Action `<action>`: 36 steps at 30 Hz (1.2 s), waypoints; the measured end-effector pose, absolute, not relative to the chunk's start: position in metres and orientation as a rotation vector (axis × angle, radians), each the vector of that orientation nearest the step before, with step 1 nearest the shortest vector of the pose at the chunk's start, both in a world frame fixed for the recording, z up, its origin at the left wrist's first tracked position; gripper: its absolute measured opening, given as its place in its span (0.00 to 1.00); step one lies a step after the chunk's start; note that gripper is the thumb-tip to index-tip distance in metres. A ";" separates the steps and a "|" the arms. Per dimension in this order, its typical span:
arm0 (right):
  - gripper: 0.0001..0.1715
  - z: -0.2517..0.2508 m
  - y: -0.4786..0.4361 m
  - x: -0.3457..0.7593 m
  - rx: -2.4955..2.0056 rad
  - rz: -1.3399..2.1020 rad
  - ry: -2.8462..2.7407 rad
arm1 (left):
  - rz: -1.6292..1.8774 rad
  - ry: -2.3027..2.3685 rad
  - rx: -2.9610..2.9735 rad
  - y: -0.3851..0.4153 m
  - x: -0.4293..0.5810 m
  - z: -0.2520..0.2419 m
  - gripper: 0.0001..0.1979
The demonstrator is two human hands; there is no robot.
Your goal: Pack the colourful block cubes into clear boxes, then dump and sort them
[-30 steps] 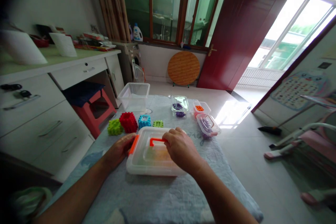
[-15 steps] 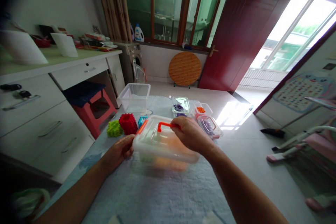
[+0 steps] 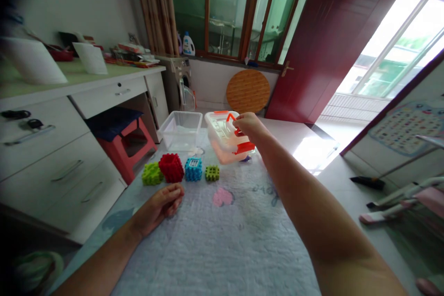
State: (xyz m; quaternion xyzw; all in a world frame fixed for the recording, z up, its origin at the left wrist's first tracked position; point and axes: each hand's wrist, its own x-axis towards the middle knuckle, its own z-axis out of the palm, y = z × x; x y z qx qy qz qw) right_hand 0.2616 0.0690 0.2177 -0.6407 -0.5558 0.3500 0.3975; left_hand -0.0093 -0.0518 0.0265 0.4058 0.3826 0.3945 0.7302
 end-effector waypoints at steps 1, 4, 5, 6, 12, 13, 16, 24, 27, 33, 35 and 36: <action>0.07 0.216 0.078 0.258 -1.634 0.901 -1.361 | 0.867 0.838 0.893 -0.052 -0.009 0.027 0.18; 0.09 0.209 0.100 0.249 -1.650 0.928 -1.287 | 0.864 0.823 0.882 -0.052 -0.010 0.027 0.18; 0.09 0.206 0.106 0.246 -1.656 0.935 -1.265 | 0.862 0.819 0.876 -0.052 -0.010 0.027 0.18; 0.09 0.203 0.111 0.243 -1.661 0.940 -1.241 | 0.859 0.815 0.871 -0.052 -0.010 0.027 0.17; 0.09 0.197 0.132 0.231 -1.663 0.988 -1.152 | 0.842 0.801 0.848 -0.050 -0.012 0.026 0.16; 0.09 0.198 0.135 0.230 -1.661 1.001 -1.142 | 0.840 0.797 0.846 -0.049 -0.012 0.026 0.16; 0.10 0.205 0.142 0.228 -1.658 1.041 -1.109 | 0.832 0.791 0.844 -0.050 -0.012 0.026 0.16; 0.10 0.197 0.149 0.214 -1.638 1.116 -1.061 | 0.828 0.788 0.869 -0.051 -0.013 0.027 0.15; 0.08 0.183 0.151 0.209 -1.641 1.126 -1.049 | 0.832 0.784 0.881 -0.051 -0.012 0.028 0.16; 0.17 0.157 0.159 0.202 -1.685 1.184 -1.045 | 0.848 0.783 0.876 -0.050 -0.010 0.029 0.16; 0.21 0.150 0.163 0.202 -1.704 1.192 -1.043 | 0.851 0.786 0.872 -0.050 -0.010 0.029 0.15; 0.21 0.147 0.164 0.202 -1.712 1.190 -1.040 | 0.853 0.790 0.870 -0.050 -0.010 0.029 0.15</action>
